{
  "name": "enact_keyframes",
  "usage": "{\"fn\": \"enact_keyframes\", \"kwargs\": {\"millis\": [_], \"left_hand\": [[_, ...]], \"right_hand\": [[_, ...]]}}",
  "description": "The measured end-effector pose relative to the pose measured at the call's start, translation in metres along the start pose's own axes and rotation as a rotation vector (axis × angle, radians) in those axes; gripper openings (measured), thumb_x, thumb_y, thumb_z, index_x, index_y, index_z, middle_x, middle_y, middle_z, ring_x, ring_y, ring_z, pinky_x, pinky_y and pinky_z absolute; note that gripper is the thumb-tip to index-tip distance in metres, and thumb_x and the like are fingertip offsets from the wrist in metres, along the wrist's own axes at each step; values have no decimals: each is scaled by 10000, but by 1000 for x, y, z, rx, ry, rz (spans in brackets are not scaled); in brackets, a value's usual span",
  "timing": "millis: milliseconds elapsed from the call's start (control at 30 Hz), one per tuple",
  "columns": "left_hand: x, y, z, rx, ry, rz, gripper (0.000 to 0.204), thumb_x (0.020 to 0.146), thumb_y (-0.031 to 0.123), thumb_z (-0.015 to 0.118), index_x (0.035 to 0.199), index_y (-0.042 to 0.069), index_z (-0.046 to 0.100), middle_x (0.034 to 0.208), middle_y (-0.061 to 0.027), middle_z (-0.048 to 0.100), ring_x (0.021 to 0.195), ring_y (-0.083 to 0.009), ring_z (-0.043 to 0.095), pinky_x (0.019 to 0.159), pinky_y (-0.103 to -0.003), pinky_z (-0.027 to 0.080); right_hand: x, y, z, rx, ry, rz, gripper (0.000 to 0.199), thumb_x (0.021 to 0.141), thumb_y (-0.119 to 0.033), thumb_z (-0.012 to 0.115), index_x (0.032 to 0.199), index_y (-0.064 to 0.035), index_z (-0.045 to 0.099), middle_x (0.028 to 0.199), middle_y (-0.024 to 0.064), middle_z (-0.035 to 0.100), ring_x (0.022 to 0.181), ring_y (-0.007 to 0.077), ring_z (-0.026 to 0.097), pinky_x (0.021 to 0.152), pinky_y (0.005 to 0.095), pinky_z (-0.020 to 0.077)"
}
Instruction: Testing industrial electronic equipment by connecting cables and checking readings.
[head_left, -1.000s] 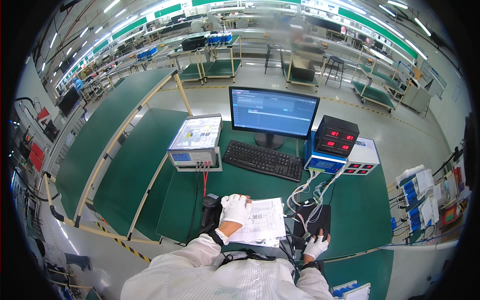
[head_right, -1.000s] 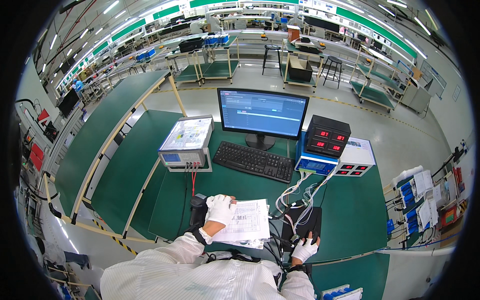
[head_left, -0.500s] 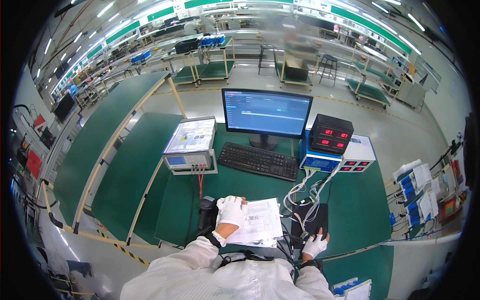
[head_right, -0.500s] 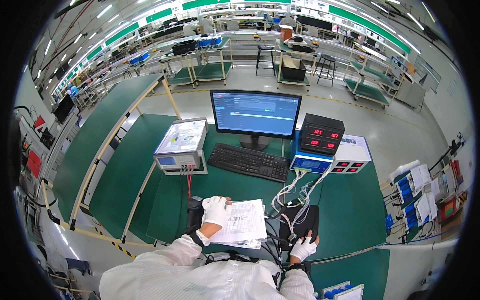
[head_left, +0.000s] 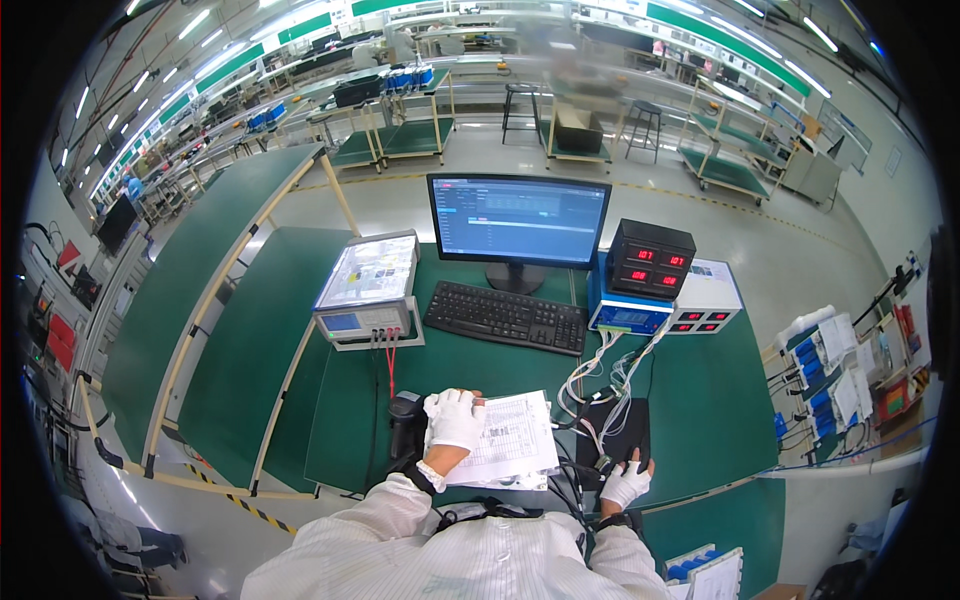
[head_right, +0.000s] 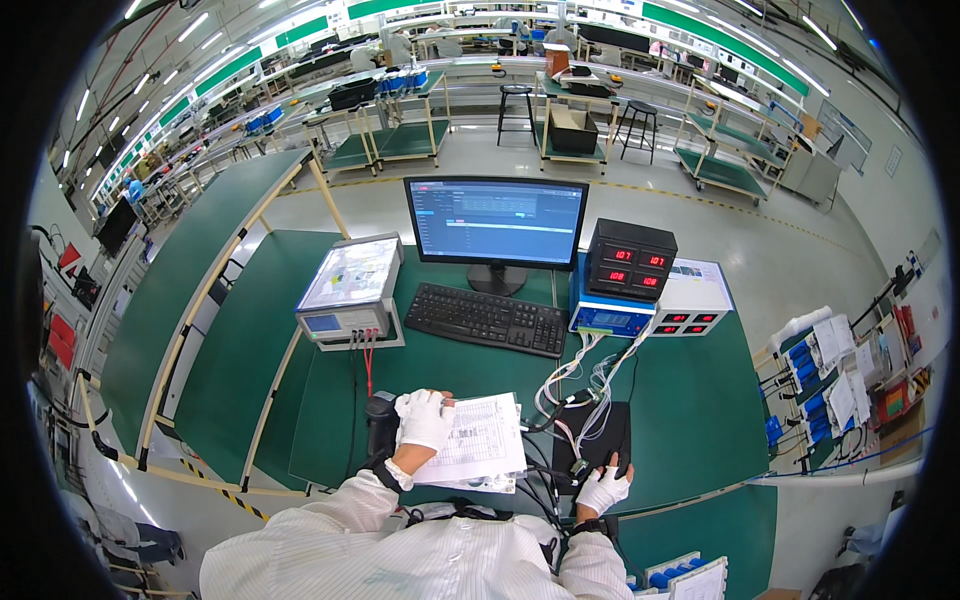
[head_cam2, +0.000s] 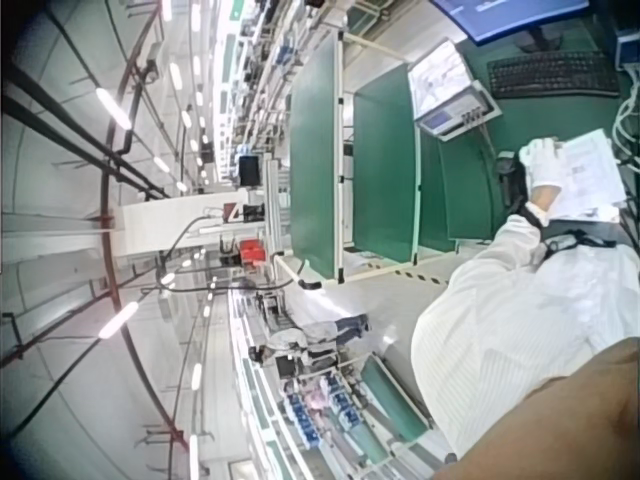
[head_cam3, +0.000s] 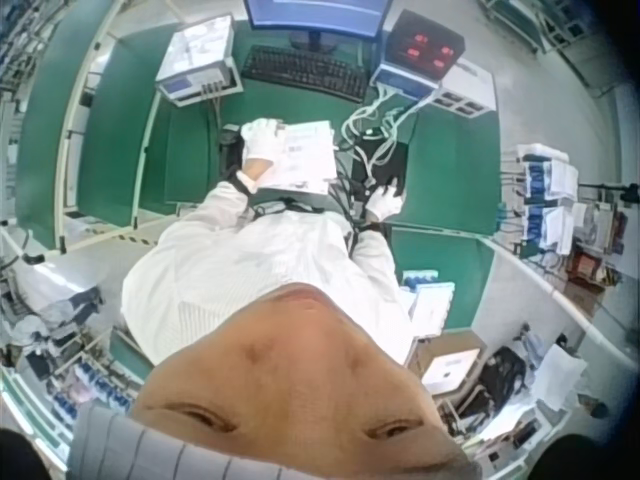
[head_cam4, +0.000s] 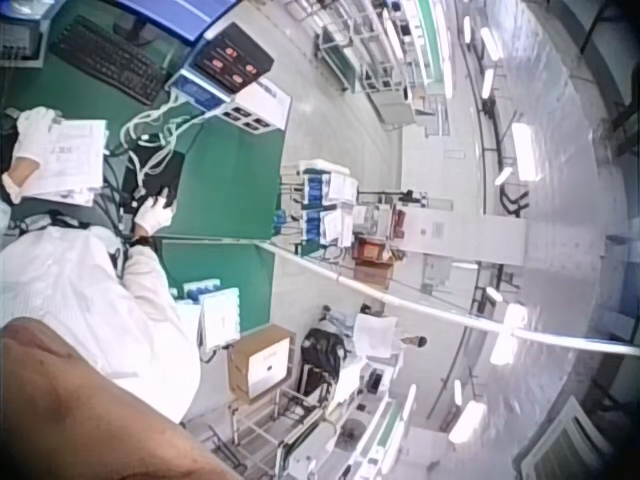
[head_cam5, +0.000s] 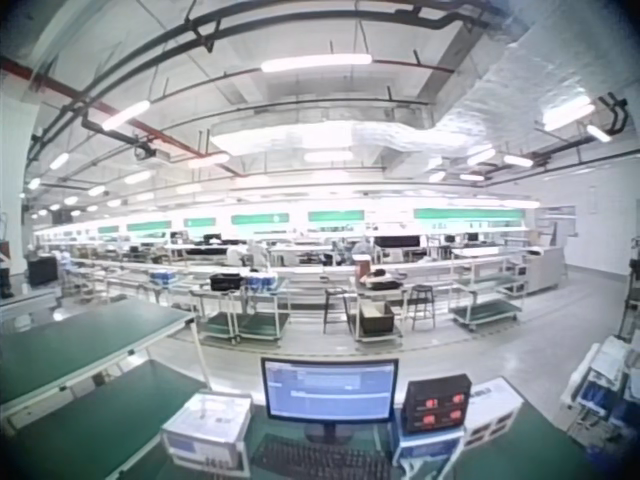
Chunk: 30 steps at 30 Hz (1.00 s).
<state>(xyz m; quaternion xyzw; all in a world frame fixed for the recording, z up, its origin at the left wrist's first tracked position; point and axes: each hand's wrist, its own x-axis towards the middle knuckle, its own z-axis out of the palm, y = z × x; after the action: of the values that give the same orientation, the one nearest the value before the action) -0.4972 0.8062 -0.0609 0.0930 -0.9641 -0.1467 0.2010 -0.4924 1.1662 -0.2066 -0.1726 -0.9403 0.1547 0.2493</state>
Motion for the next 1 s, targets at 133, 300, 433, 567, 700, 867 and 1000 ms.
{"fn": "enact_keyframes", "kwargs": {"millis": [133, 300, 433, 567, 700, 867, 1000], "left_hand": [[0, 1, 0, 3, -3, -5, 192, 816, 289, 571, 868, 117, 639, 920, -27, 629, 956, -214, 550, 889, -429, 321], [0, 1, -2, -16, 1, 1, 189, 822, 282, 567, 871, 113, 636, 928, -25, 632, 962, -214, 550, 896, -430, 319], [0, 0, -2, -32, -3, -8, 189, 819, 279, 568, 868, 110, 635, 927, -29, 636, 966, -215, 551, 898, -428, 317], [0, 1, -3, -40, 10, -5, 183, 816, 277, 571, 858, 111, 637, 917, -30, 635, 955, -216, 552, 882, -424, 322], [0, 0, -1, -18, 12, -1, 175, 811, 274, 575, 849, 114, 638, 910, -29, 635, 941, -217, 554, 865, -423, 327], [0, 0, 0, -21, 23, 5, 169, 806, 271, 579, 851, 120, 639, 903, -23, 636, 938, -215, 554, 858, -422, 330], [0, 1, -2, -32, 5, 1, 167, 807, 267, 578, 855, 119, 638, 914, -17, 640, 946, -212, 554, 867, -421, 328]], "right_hand": [[1, 0, -1, 8, 12, -16, 525, 712, -99, 672, 1221, -182, 579, 1299, 239, 444, 1114, 421, 490, 918, 484, 409], [1, -2, -3, 1, -14, -5, 521, 718, -98, 671, 1224, -181, 576, 1301, 235, 440, 1123, 417, 484, 923, 479, 405], [3, -7, -6, 6, -39, 31, 558, 721, -94, 672, 1259, -173, 547, 1309, 229, 434, 1135, 411, 476, 930, 470, 400], [3, -11, -8, -9, -26, 63, 604, 722, -94, 677, 1298, -151, 506, 1314, 224, 429, 1132, 403, 476, 928, 468, 397], [3, -9, -6, -31, 6, 71, 620, 724, -106, 690, 1309, -123, 484, 1305, 213, 435, 1107, 396, 488, 916, 471, 399], [1, -4, -2, -8, 29, 79, 609, 716, -115, 705, 1289, -128, 499, 1298, 204, 446, 1105, 394, 489, 916, 472, 402], [-1, -3, -2, 3, 44, 90, 609, 704, -102, 703, 1278, -111, 499, 1286, 203, 453, 1100, 389, 490, 909, 472, 403]]}}
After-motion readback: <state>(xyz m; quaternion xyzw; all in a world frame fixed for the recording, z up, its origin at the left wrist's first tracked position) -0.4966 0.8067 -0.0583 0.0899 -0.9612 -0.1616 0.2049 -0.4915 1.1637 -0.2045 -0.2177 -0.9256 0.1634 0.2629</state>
